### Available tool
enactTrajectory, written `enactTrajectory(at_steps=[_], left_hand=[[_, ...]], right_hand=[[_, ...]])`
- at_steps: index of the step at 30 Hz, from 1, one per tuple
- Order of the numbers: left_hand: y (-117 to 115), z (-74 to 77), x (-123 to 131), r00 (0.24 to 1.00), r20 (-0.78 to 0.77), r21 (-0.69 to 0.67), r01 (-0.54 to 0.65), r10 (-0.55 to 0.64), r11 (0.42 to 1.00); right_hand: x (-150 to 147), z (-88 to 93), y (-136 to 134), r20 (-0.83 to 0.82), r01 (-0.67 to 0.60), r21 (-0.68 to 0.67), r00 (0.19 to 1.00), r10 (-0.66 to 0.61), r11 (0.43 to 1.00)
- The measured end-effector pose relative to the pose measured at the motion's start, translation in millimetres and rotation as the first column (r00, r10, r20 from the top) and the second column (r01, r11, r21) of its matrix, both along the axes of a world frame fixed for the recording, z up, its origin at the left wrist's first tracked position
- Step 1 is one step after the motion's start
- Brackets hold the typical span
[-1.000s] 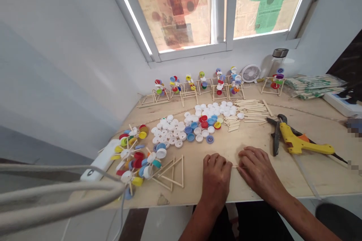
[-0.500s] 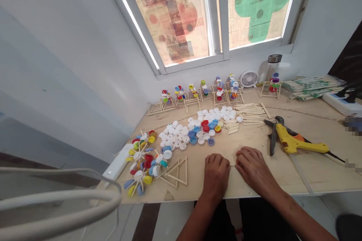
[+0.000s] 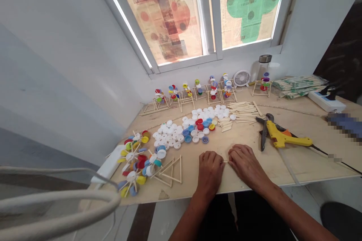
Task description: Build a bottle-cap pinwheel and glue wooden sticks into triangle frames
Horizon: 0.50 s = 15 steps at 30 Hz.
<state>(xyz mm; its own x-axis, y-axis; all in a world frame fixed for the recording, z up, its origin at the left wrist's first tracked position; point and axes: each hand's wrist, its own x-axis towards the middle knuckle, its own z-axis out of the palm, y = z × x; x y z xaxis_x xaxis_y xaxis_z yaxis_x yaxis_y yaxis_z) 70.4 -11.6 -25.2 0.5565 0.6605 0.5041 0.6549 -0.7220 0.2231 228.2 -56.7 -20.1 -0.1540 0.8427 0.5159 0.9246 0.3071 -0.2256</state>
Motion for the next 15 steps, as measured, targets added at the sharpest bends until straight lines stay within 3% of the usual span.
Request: enactTrajectory(at_steps=[15], left_hand=[[-2.5, 6.5, -1.1, 0.999, 0.045, -0.058, 0.007, -0.005, 0.998]], right_hand=[[9.1, 7.7, -0.7, 0.095, -0.051, -0.042, 0.994, 0.055, 0.998]])
